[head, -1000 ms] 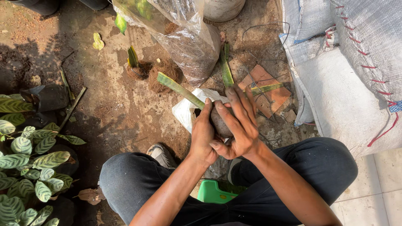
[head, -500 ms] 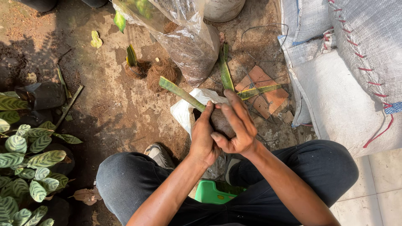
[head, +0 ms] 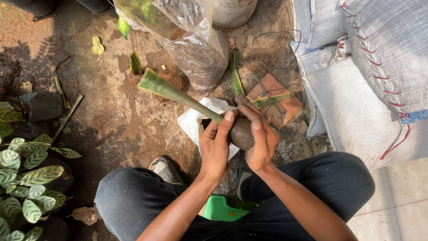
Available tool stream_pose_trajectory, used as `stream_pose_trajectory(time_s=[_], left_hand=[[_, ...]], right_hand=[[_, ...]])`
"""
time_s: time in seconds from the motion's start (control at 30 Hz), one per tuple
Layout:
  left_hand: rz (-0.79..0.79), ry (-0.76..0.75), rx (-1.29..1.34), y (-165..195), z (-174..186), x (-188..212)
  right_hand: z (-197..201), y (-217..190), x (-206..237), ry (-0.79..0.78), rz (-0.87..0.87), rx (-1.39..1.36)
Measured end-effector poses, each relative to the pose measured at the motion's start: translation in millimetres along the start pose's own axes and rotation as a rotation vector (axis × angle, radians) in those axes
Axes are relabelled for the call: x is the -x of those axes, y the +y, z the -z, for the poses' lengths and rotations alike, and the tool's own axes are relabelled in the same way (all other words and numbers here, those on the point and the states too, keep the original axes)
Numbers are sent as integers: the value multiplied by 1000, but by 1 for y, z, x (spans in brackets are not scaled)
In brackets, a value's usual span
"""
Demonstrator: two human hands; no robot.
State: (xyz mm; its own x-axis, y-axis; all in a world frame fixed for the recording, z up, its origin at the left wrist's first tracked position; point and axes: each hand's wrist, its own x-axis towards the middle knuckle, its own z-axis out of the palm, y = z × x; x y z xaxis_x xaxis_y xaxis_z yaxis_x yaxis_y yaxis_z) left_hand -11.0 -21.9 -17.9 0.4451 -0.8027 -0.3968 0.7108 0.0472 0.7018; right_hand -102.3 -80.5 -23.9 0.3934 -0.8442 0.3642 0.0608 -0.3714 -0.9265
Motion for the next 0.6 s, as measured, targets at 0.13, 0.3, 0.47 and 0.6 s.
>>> stream_pose_trajectory(time_s=[0.13,0.3,0.47,0.6], left_hand=[[-316,8,-44,-4,-3,7],[39,116,327,-14,-3,4],[45,224,290,-15,0,-3],[75,198,308,-9,5,-4]], right_hand=[[-1,-10,8,-138,-149,-376],[-5,2,8,-80,320,178],[-9,6,10,-118,271,294],[-3,2,5,-168,380,407]])
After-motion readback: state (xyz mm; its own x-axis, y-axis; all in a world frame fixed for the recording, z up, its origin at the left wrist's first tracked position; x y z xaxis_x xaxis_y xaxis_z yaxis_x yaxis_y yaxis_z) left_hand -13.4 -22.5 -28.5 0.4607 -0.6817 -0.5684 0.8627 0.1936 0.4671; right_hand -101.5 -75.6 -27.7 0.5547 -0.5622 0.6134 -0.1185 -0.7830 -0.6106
